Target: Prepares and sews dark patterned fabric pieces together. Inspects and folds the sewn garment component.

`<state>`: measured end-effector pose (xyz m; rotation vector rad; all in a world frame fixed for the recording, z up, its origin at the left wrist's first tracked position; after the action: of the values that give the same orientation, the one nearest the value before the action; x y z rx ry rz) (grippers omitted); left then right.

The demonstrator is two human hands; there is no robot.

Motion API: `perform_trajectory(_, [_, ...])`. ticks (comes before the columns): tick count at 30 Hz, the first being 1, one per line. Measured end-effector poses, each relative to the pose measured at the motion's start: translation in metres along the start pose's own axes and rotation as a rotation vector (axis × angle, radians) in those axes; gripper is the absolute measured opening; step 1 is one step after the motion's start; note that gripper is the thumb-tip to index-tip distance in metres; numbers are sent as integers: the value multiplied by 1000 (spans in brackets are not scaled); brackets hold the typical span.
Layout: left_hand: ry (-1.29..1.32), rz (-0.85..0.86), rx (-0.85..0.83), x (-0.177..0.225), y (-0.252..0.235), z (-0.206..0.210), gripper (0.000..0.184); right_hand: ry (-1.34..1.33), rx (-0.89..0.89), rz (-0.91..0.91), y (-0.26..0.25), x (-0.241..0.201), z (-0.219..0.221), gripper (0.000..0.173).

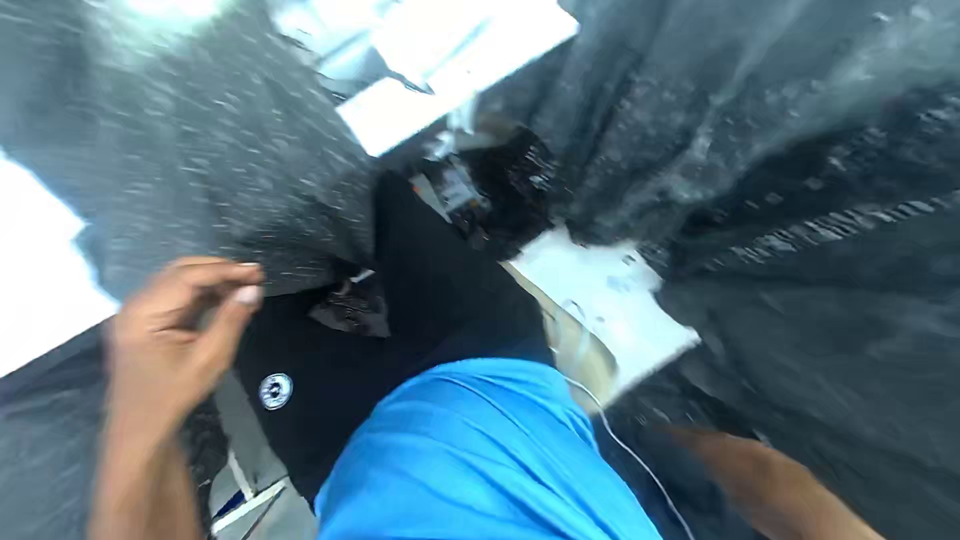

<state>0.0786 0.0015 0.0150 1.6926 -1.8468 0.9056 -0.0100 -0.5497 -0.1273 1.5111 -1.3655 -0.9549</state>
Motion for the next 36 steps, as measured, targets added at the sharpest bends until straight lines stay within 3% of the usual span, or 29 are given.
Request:
perform_trajectory(2, [-4,-40,76,3,-3,-6,23,92,219,-23,8,-21,-72,38])
perform_trajectory(4, [33,-59,186,3,-8,-18,20,125,567,-305,4,-47,-135,35])
perform_trajectory(7, [33,-72,333,2,-9,-42,23,92,992,-767,18,-130,-209,27])
perform_trajectory(10, [-31,-204,420,-4,4,-63,32,-111,1125,-1050,25,-209,-255,33])
perform_trajectory(14, [-242,-475,483,-32,34,-76,50,-246,1293,-1181,48,-274,-306,28])
perform_trajectory(15, [-317,-541,463,-42,39,-74,57,-301,1282,-1200,50,-287,-319,30])
perform_trajectory(17, [-437,-607,403,-56,39,-67,65,-439,1090,-1199,36,-312,-345,43])
perform_trajectory(19, [-556,-589,396,-61,29,-61,52,-644,814,-1209,16,-330,-362,45])
perform_trajectory(22, [-543,-520,456,-63,17,-64,23,-927,496,-1311,16,-345,-364,26])
perform_trajectory(27, [-119,-399,720,-51,27,-128,21,-775,786,-1354,38,-336,-335,19])
perform_trajectory(32, [-259,-313,684,-47,-6,-172,24,-849,761,-1245,5,-340,-316,11])
perform_trajectory(36, [-286,-404,611,-66,-6,-150,24,-868,816,-1219,3,-331,-307,8])
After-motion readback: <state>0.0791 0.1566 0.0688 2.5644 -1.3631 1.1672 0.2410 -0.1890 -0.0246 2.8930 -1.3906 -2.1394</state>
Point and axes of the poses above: each hand's wrist, its own y-axis away from the middle knuckle, its own z-axis out of the palm, x = y × z, the point moved 8 cm from there along -y, towards the middle knuckle, and after that the axes turned 3 degrees about -x, right-handed, at the moved point
